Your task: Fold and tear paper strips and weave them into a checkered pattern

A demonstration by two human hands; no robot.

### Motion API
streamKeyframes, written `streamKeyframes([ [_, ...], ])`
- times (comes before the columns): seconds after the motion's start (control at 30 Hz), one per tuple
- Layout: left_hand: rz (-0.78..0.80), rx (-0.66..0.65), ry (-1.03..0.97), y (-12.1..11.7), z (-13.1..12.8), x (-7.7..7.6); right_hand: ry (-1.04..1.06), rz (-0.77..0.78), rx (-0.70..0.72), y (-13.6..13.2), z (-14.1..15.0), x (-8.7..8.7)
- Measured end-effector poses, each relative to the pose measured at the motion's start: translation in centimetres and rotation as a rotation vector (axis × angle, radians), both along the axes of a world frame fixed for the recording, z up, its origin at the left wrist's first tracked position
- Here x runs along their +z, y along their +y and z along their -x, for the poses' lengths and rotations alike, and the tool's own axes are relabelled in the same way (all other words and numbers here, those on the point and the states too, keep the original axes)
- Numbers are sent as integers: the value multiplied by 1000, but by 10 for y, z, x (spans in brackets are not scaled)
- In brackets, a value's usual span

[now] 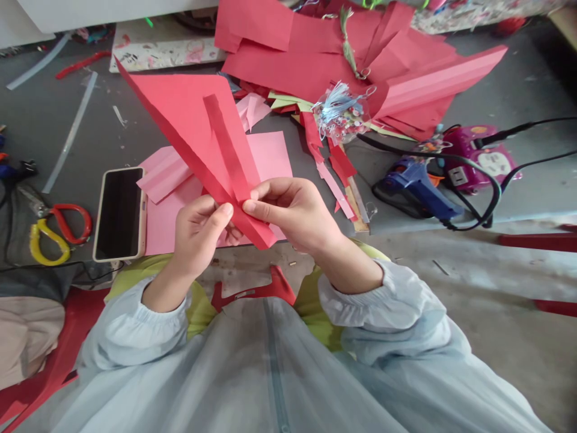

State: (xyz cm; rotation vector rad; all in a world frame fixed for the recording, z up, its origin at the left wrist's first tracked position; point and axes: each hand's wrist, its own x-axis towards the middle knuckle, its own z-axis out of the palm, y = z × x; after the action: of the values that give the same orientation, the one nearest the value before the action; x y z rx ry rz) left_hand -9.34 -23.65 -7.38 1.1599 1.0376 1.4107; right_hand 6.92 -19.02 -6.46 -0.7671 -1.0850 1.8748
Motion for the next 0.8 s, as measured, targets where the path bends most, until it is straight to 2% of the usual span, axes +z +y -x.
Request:
streamKeyframes([
  [0.23,-13,29,46,1,3,-1,-11,23,52,2,-2,-1],
  [0.47,88,67,89,0,2,1,78,122,11,-1,6,-2],
  [0.6,129,90,142,2,3,1,42,95,3,1,6,-4],
  [0.7,161,59,125,4,5,1,4,38,-18,2,6,-5],
  [0.8,229,-28,99,4,6,1,-5,7,-45,4,5,-6],
])
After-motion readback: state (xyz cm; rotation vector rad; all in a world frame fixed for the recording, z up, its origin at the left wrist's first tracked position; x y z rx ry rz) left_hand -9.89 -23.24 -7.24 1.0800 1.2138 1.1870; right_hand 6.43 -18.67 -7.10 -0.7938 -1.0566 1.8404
